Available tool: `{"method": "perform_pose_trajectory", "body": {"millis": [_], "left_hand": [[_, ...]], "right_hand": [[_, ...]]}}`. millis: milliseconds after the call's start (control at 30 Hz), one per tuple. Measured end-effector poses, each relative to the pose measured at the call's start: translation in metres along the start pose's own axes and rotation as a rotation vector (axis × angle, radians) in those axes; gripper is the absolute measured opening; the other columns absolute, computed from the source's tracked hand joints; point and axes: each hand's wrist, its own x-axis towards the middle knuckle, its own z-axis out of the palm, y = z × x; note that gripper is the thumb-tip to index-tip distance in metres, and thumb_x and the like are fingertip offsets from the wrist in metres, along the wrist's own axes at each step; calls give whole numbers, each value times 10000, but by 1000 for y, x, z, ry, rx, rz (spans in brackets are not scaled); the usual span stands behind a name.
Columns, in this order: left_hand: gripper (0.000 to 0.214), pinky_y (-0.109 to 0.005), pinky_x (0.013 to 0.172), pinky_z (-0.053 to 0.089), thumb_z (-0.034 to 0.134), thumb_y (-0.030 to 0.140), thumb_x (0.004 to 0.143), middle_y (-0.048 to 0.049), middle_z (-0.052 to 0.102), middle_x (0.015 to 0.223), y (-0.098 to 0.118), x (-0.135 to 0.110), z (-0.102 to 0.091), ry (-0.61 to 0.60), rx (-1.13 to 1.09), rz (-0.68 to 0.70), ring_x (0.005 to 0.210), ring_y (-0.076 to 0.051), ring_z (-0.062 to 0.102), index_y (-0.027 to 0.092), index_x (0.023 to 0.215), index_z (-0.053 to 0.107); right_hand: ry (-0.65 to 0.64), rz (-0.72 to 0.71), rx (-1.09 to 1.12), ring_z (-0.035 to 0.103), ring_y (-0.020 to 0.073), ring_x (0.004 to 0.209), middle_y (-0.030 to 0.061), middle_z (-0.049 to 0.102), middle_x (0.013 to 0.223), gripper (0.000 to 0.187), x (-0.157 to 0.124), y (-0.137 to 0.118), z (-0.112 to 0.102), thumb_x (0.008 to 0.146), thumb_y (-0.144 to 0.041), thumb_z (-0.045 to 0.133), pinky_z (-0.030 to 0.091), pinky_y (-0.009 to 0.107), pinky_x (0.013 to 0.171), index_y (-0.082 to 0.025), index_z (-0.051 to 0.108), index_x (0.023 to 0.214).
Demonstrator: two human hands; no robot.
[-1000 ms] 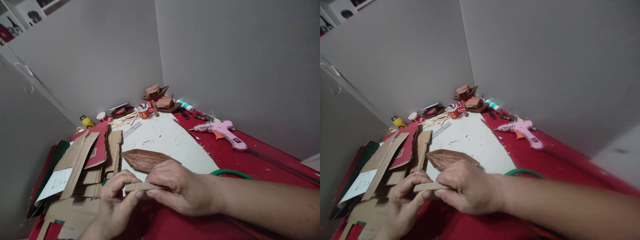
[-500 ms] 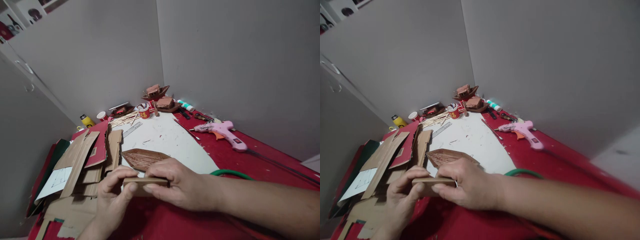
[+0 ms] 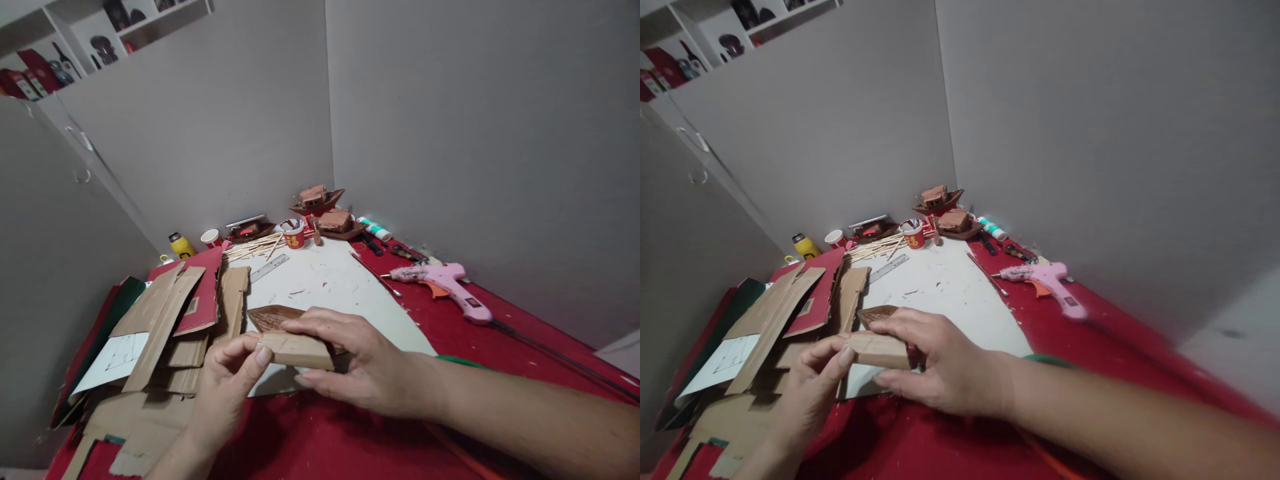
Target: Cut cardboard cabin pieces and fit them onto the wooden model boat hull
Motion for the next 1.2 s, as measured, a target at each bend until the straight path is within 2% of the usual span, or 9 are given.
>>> {"method": "perform_pose_trajectory", "body": {"millis": [100, 200, 400, 633, 833, 900, 1000, 1100, 1200], "left_hand": [[213, -220, 654, 467, 694, 360, 822, -21, 682, 738, 1, -4, 0, 34, 33, 46, 682, -139, 580, 166, 743, 731], [227, -212, 633, 456, 678, 364, 837, -16, 659, 699, -1, -5, 0, 56, 114, 81, 656, -130, 553, 159, 747, 719], [169, -260, 741, 491, 704, 325, 820, -37, 707, 817, -3, 0, 0, -59, -3, -7, 754, -158, 605, 168, 877, 725], [232, -209, 670, 485, 708, 336, 819, -41, 723, 832, -4, 4, -1, -93, -92, -97, 731, -135, 610, 152, 958, 725], [333, -312, 759, 545, 728, 313, 798, -82, 749, 965, -11, 13, -7, -159, -168, -149, 848, -214, 675, 152, 1089, 704], [342, -333, 785, 551, 733, 315, 794, -83, 756, 977, -13, 17, -11, -101, -166, -133, 870, -228, 688, 161, 1098, 702], [371, -351, 762, 565, 738, 322, 787, -94, 760, 975, -16, 21, -12, -76, -177, -137, 848, -240, 700, 157, 1117, 691], [405, -329, 696, 568, 725, 337, 798, -108, 754, 987, -19, 24, -8, -107, -180, -177, 822, -238, 700, 144, 1150, 669], [451, -305, 710, 552, 772, 334, 749, -104, 751, 964, -21, 25, -5, -169, -175, -238, 797, -218, 695, 137, 1142, 667]], "right_hand": [[-74, 277, 181, 611, 187, 831, 86, 672, 983, 358, 4, -8, -1, 796, -249, 690, 485, 288, 725, -133, 624, 1128], [-134, 540, 415, 458, 117, 600, -18, 520, 692, 192, 7, -13, -1, 824, -335, 627, 370, 227, 534, -146, 601, 841], [-101, 628, 533, 415, 119, 657, -17, 495, 712, 293, 7, -11, 2, 811, -420, 658, 341, 231, 593, -134, 597, 807], [-40, 774, 587, 458, 87, 522, -37, 539, 632, 420, 8, 1, 5, 704, -538, 731, 387, 196, 482, -144, 609, 780], [45, 627, 265, 571, 119, 539, 7, 630, 738, 335, 16, 22, -18, 885, -406, 541, 489, 242, 497, -152, 600, 1095], [77, 467, 53, 634, 177, 763, 70, 672, 951, 358, 16, 28, -27, 883, -262, 509, 541, 325, 649, -177, 553, 1228], [8, 97, -374, 533, 276, 1129, 165, 579, 1261, 463, 15, 31, -30, 829, -136, 519, 487, 474, 889, -170, 532, 1290], [-171, -114, -742, 547, 297, 1011, 215, 611, 1136, 343, 14, 27, -26, 896, -159, 480, 485, 481, 825, -106, 598, 1214], [-256, -41, -842, 555, 258, 820, 182, 651, 927, 284, 16, 21, -24, 923, -137, 429, 473, 393, 729, -82, 685, 1031]]}}
